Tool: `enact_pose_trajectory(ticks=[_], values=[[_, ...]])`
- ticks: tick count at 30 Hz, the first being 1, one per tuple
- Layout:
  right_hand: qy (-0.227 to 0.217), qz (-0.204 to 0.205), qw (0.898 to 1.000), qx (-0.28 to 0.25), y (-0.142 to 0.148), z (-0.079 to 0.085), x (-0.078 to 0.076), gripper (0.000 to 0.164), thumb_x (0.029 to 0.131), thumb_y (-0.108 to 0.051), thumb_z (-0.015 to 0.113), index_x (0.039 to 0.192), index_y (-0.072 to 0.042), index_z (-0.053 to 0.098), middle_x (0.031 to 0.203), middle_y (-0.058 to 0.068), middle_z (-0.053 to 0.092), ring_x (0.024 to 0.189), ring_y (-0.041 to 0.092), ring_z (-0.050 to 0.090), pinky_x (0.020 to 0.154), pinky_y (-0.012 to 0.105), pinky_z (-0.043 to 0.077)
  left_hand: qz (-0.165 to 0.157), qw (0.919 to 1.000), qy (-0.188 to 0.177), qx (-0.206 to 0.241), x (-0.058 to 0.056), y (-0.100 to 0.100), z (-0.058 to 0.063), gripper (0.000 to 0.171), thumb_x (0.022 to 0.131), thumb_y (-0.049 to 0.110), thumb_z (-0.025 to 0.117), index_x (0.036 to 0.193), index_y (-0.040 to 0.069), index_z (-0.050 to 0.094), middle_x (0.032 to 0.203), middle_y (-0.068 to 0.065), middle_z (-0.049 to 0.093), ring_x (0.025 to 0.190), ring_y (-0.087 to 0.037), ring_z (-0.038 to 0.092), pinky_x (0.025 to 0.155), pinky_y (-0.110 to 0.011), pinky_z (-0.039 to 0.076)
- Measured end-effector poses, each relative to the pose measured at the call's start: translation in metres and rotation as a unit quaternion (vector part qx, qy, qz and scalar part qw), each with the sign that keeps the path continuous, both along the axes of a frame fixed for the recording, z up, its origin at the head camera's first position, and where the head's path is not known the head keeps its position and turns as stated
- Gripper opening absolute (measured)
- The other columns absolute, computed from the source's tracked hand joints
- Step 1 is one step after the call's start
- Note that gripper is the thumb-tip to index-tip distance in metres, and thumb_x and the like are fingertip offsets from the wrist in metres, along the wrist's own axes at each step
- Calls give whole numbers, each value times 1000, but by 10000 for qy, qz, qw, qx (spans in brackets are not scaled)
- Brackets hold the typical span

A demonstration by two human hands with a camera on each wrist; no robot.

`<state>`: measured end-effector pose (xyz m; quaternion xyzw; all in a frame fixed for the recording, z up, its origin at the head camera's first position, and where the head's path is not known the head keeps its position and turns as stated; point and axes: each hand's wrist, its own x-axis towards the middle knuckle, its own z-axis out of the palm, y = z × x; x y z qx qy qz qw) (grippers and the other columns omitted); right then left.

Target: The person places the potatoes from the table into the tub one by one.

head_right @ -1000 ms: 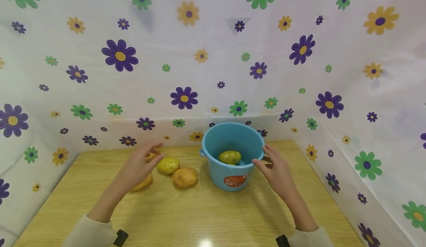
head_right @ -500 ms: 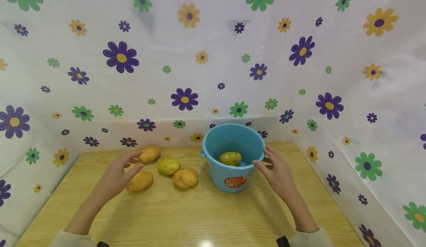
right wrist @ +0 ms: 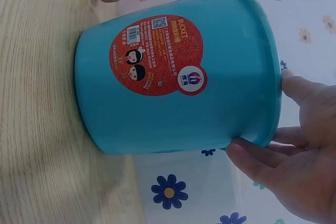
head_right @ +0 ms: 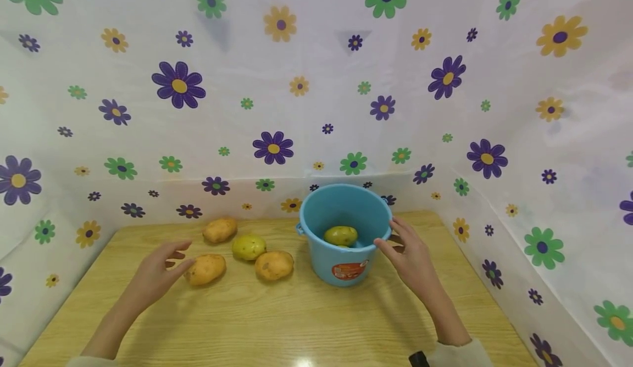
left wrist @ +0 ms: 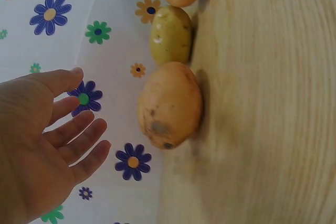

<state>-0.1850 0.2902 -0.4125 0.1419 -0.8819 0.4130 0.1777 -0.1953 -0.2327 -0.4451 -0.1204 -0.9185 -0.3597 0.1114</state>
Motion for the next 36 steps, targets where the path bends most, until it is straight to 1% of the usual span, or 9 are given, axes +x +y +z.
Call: enact_pose_trajectory(ticks=[5,9,16,21,27,31,34,36], values=[[-40,1,10000,-33,0,-1,-1,60,102,-15,68,147,16,43,152,33,42,116,48,65,88,47,59,155,9997,-175,-6,-3,-10,-16,47,99,15,72,137,-8,58,131,-28,61,111,-42,63,96,-57,54],[-94,-14,9999,-37,0,-1,-2,61,102,-16,68,147,15,43,153,32,41,116,48,64,88,47,59,199,9992,-338,61,-6,-19,-28,50,98,15,73,138,-9,57,133,-29,59,114,-44,62,95,-56,56],[-154,-29,9999,-63,1,-2,-3,61,102,-17,68,148,14,42,154,31,40,117,47,64,89,47,59,71,9967,-795,136,-11,-29,-44,59,97,20,74,143,-10,51,141,-36,50,121,-51,57,96,-57,55],[-116,-24,9999,-59,1,-2,-3,61,102,-17,68,148,14,43,154,31,41,117,47,64,89,47,59,8,9954,-956,100,-15,-33,-55,65,96,22,76,145,-10,49,142,-38,47,122,-52,56,95,-59,54],[-76,-4,9999,-76,2,-4,-3,60,102,-16,68,148,14,44,154,31,41,117,47,65,88,46,59,-56,9945,-1022,206,-18,-32,-63,70,94,23,79,145,-13,47,142,-39,46,120,-52,57,93,-56,56],[-78,-5,10000,-60,2,-4,-3,60,102,-16,68,148,14,43,154,31,40,116,47,65,88,46,60,-96,9926,-1171,313,-20,-30,-65,73,93,22,80,146,-13,44,140,-41,44,115,-52,60,90,-53,59],[-69,-7,10000,-47,2,-2,-1,60,102,-16,68,147,15,43,154,32,40,116,48,65,88,46,60,-85,9909,-1285,381,-21,-27,-67,73,92,18,80,147,-13,43,139,-41,45,114,-51,61,91,-51,59],[-74,-17,10000,-59,2,-3,-1,60,102,-15,68,147,15,43,154,32,40,116,47,65,88,46,60,-90,9910,-1294,322,-22,-24,-69,74,91,16,81,147,-13,43,139,-41,46,115,-50,61,93,-53,57]])
